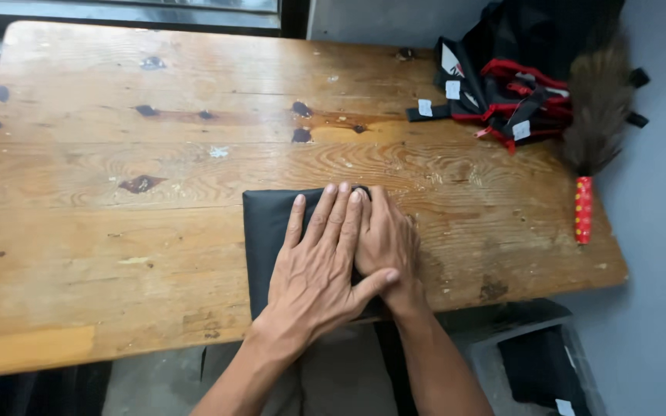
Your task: The person folds a large black tarp on a wooden table, using a feather duster to smooth the surface. They then roll the tarp tightly and place it into a black drawstring bag, securing it with a red strap.
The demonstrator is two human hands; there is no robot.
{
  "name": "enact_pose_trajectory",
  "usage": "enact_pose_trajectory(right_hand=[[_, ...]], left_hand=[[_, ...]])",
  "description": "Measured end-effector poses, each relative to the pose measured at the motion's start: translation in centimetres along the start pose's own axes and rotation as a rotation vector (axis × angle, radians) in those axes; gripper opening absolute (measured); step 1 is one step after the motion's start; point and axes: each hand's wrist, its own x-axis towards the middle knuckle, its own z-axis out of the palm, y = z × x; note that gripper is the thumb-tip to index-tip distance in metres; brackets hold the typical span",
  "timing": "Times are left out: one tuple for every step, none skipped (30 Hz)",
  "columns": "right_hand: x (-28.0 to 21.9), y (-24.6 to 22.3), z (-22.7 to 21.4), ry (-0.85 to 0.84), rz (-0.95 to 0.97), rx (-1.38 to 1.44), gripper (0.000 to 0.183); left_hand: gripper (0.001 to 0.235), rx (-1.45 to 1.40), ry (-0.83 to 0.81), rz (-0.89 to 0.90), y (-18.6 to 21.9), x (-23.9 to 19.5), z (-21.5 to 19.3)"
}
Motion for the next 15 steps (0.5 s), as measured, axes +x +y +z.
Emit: enact_pose_trajectory(right_hand=[[0.0, 0.3, 0.2, 0.023, -0.011, 0.006, 0.039], [0.0, 0.5, 0.4, 0.047, -0.022, 0.012, 0.038], [-0.3, 0.3, 0.3, 0.048, -0.015, 0.016, 0.038], [-0.5, 0.2, 0.2, 0.101, -0.059, 0.008, 0.031], [-0.8, 0.0, 0.0, 0.155, -0.104, -0.003, 0.026], [-0.7, 0.2, 0.3, 0.156, -0.098, -0.001, 0.026], [-0.5, 0.4, 0.6, 0.146, -0.072, 0.013, 0.030], [-0.3, 0.7, 0.8, 0.136, -0.046, 0.028, 0.035], [-0.6, 0.3, 0.4, 0.146, -0.040, 0.024, 0.035], [-0.8, -0.2, -0.2, 0.129, -0.030, 0.019, 0.034], [-0.7, -0.6, -0.9, 0.128, -0.017, 0.013, 0.033], [-1.1, -0.4, -0.7, 0.154, -0.009, 0.009, 0.033], [-1.0, -0.2, -0.7, 0.139, -0.029, 0.006, 0.032], [-1.0, 0.0, -0.8, 0.124, -0.049, 0.003, 0.031], [-1.0, 0.2, -1.1, 0.176, -0.049, -0.003, 0.031]], left_hand=[[0.089, -0.024, 0.019, 0.001, 0.0, 0.1, -0.1], [0.085, -0.049, 0.037, 0.002, 0.0, 0.2, -0.3], [0.085, -0.048, 0.031, 0.008, -0.1, 0.1, -0.6], [0.074, -0.082, 0.072, -0.009, -0.2, 0.0, -1.0], [0.064, -0.119, 0.115, -0.026, -0.2, 0.0, -1.4], [0.064, -0.121, 0.110, -0.021, -0.2, -0.3, -1.7], [0.066, -0.099, 0.113, -0.039, -0.2, -0.5, -2.0], [0.069, -0.078, 0.115, -0.057, -0.1, -0.8, -2.2], [0.069, -0.084, 0.118, -0.047, -0.3, -1.4, -2.3], [0.085, -0.023, 0.046, 0.024, -0.4, -2.0, -2.4], [0.101, 0.038, -0.016, 0.111, -0.7, -2.2, -2.4], [0.101, 0.032, -0.003, 0.134, -0.5, -2.9, -1.7], [0.102, 0.135, 0.051, 0.156, -0.4, -3.1, -0.8], [0.105, 0.236, 0.108, 0.175, -0.3, -3.3, 0.1], [0.105, 0.234, 0.147, 0.209, -0.4, -2.6, 0.8]])
